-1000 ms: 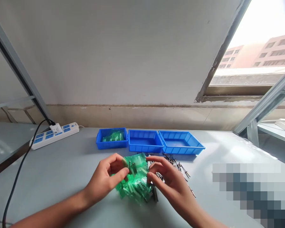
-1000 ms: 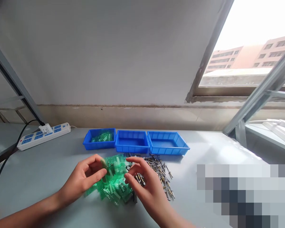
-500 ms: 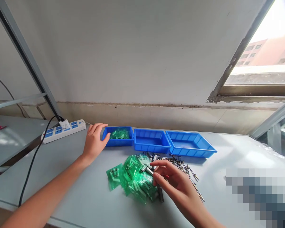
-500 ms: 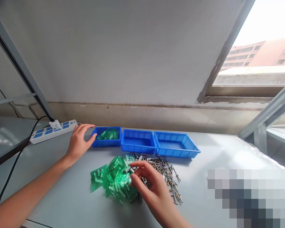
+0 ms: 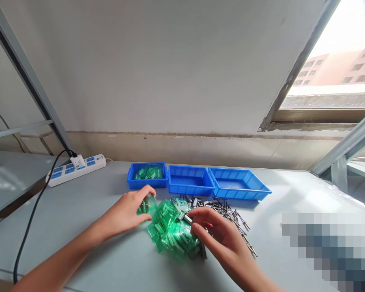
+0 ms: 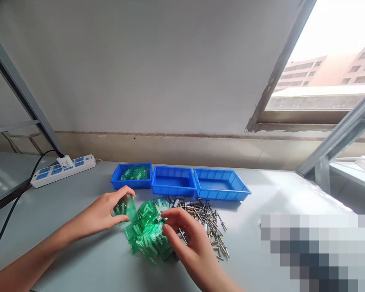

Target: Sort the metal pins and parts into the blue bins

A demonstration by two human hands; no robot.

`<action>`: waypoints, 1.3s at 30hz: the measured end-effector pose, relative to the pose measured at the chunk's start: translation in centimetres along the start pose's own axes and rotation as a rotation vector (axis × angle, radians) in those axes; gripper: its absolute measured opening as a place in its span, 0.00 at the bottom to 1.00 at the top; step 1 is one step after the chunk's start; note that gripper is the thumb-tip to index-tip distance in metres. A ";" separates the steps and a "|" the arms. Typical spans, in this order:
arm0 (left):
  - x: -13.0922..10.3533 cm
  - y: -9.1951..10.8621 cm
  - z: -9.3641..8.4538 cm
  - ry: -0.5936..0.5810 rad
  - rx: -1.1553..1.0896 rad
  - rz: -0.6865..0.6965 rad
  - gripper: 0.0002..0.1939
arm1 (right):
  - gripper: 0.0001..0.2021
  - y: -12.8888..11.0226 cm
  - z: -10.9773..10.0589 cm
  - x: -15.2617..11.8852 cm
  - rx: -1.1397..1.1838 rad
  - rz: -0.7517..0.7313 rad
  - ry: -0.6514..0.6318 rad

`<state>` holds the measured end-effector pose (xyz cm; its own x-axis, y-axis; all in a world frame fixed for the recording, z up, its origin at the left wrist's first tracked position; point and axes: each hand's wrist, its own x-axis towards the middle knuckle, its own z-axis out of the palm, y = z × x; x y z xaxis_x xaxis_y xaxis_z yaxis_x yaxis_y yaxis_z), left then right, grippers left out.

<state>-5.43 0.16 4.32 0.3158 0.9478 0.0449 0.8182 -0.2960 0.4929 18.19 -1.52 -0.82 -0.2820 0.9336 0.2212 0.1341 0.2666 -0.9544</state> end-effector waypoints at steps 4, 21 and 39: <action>-0.5 2.2 0.7 0.014 -0.313 0.063 0.22 | 0.14 -0.5 0.4 0.1 0.086 0.050 -0.061; -1.2 1.9 3.5 0.477 -0.181 0.829 0.12 | 0.13 -0.2 -0.1 0.3 -0.394 -0.687 0.225; -1.4 2.3 3.7 0.325 -0.442 0.463 0.04 | 0.12 0.1 -0.4 0.3 -0.232 -0.380 0.052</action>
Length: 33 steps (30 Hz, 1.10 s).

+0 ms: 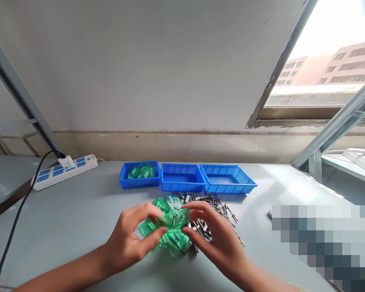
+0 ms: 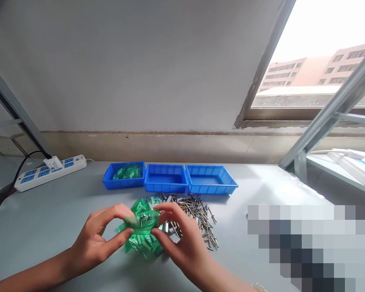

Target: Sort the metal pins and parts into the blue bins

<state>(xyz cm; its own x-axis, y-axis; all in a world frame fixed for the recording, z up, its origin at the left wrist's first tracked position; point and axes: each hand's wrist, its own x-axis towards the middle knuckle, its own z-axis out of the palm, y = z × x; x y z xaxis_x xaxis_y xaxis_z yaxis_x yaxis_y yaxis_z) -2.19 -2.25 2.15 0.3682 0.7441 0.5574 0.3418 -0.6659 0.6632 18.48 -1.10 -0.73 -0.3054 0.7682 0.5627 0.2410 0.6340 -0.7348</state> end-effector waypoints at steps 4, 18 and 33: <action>0.5 0.5 0.0 -0.068 -0.306 -0.548 0.08 | 0.16 0.4 0.3 -0.3 0.176 0.218 -0.048; 4.2 -6.3 -6.3 0.391 0.298 -0.421 0.19 | 0.11 0.1 0.5 -0.4 0.229 0.359 -0.027; 0.9 -3.0 -1.4 -0.317 0.358 -0.301 0.21 | 0.11 -0.3 0.1 -0.5 0.217 0.386 -0.091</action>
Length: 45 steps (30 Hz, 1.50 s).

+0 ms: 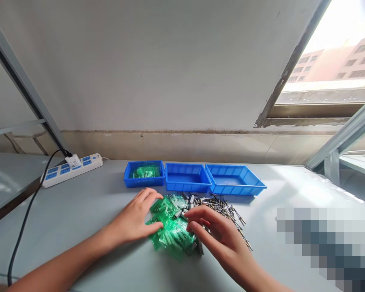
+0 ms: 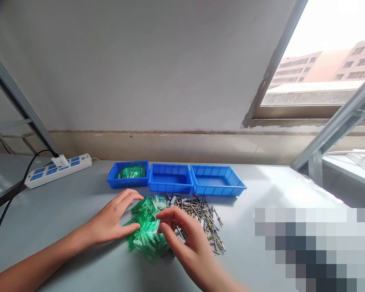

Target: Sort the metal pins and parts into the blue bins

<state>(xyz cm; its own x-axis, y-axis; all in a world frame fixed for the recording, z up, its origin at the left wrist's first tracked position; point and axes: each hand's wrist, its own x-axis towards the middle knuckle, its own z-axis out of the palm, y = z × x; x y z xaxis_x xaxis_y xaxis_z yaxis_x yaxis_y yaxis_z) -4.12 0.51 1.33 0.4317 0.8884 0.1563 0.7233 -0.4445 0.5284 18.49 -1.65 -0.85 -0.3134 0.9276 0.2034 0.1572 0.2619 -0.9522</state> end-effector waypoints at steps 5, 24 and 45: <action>0.6 -0.5 0.3 0.055 -0.085 0.053 0.04 | 0.10 0.0 0.0 -0.1 0.011 0.004 -0.004; -1.1 4.5 1.9 0.053 -1.078 -0.366 0.12 | 0.15 -0.8 0.6 0.7 0.418 0.264 -0.111; -2.8 2.4 1.8 0.467 0.106 0.596 0.14 | 0.16 -0.5 -0.2 0.3 -0.475 -0.762 0.317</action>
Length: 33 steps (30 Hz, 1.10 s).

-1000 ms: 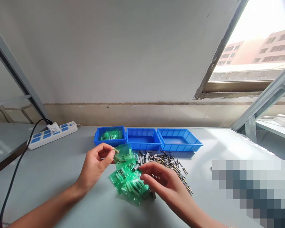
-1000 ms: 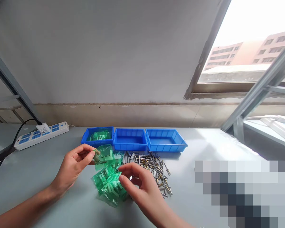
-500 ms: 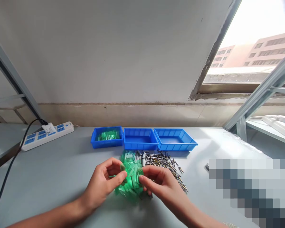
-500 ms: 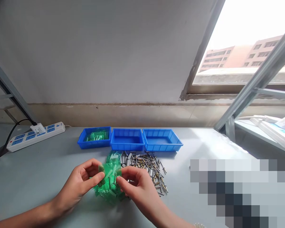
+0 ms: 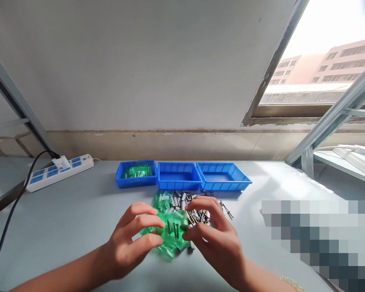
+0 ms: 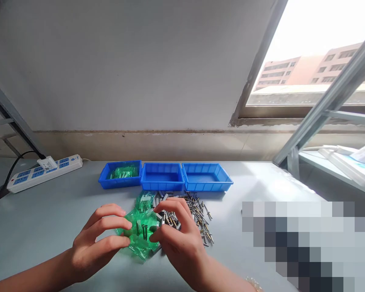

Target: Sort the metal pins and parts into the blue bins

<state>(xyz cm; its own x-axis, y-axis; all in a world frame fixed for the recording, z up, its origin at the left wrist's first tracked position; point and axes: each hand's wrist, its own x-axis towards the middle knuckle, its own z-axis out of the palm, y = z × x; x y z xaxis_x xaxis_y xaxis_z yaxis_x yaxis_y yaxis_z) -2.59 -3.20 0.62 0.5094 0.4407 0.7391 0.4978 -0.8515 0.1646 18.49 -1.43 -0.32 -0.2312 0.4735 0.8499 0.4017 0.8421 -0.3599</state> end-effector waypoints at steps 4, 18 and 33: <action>0.0 0.0 0.0 0.000 0.035 -0.003 0.14 | 0.16 -0.1 -0.1 0.3 -0.032 -0.027 -0.011; 2.3 0.4 0.2 -0.188 -0.755 -0.981 0.07 | 0.12 0.4 0.2 0.0 0.453 0.658 -0.280; 3.3 -10.3 -3.8 0.234 -0.071 -0.893 0.16 | 0.14 -0.1 0.1 -0.1 0.550 0.835 -0.216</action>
<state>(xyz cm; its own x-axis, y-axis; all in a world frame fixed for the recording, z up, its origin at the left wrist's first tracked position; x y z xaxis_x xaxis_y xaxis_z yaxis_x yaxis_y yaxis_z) -8.68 5.99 3.81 -0.2010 0.8798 0.4307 0.5893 -0.2427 0.7706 18.36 -1.51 -0.38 -0.2408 0.9540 0.1789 0.0580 0.1981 -0.9785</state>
